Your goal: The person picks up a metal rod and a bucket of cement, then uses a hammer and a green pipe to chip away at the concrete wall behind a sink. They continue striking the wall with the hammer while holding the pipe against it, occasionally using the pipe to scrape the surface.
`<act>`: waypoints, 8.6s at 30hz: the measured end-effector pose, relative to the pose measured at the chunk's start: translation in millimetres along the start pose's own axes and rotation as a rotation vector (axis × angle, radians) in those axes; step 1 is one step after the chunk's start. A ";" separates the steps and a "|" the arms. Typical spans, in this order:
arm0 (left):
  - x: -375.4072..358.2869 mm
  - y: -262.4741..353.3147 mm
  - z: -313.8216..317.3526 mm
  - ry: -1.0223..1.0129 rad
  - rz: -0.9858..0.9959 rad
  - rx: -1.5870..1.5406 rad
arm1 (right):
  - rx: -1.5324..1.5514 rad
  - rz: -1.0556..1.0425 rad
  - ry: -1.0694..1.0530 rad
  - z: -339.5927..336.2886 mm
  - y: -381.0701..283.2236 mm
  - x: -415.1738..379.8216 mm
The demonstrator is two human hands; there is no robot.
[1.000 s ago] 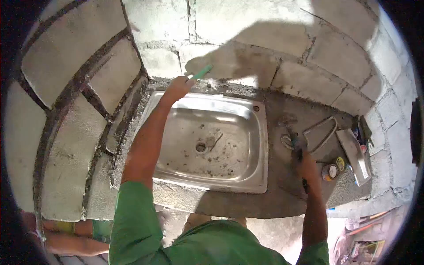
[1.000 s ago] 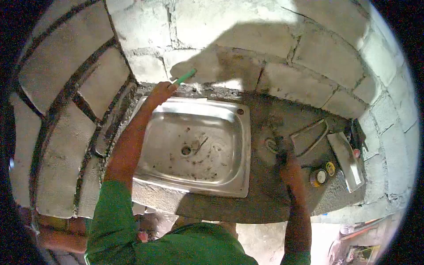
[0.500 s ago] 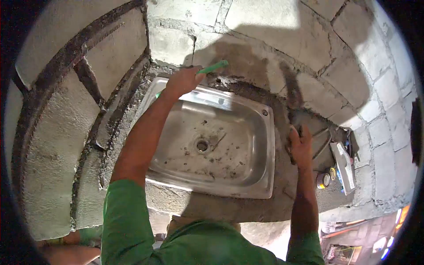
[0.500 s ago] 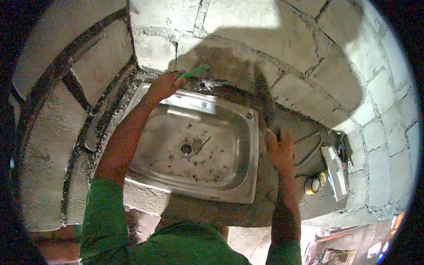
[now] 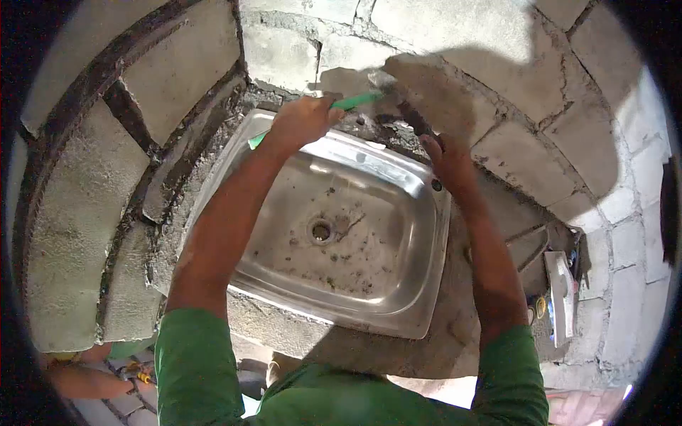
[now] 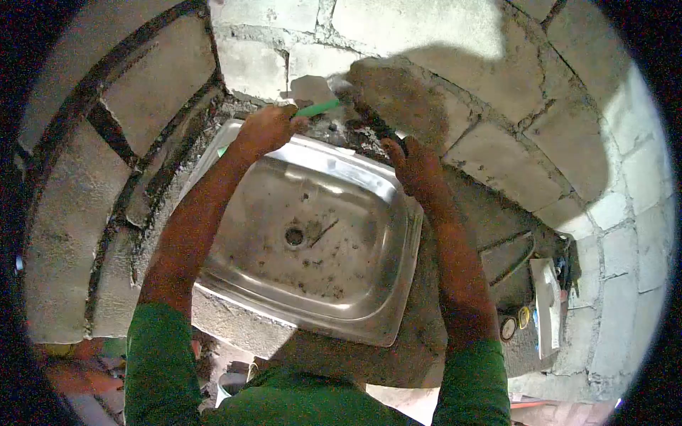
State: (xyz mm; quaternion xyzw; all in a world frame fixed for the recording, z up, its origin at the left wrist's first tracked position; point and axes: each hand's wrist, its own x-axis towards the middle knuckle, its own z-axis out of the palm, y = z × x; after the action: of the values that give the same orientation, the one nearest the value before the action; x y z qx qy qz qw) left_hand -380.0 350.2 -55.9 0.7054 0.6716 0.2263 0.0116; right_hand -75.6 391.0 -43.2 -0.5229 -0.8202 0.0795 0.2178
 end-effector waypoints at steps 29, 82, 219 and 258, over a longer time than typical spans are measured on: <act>6.0 -14.7 26.2 -0.092 -0.095 -0.081 | 0.363 -0.275 0.225 -8.5 21.7 -18.8; -3.0 -9.0 48.3 0.056 -0.080 -0.249 | -0.219 0.056 -0.010 3.7 -14.9 0.2; 10.5 -39.6 7.1 -0.147 0.024 -0.120 | 0.081 0.144 0.058 -23.3 -15.8 -46.7; 27.7 -50.7 24.9 -0.079 0.048 -0.168 | -0.194 -0.038 -0.019 1.2 -38.5 10.2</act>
State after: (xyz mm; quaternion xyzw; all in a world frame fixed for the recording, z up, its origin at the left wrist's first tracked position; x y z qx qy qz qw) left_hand -419.6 388.7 -86.0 0.7262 0.6323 0.2540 0.0918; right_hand -111.4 383.3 -27.6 -0.5253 -0.8358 0.0006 0.1598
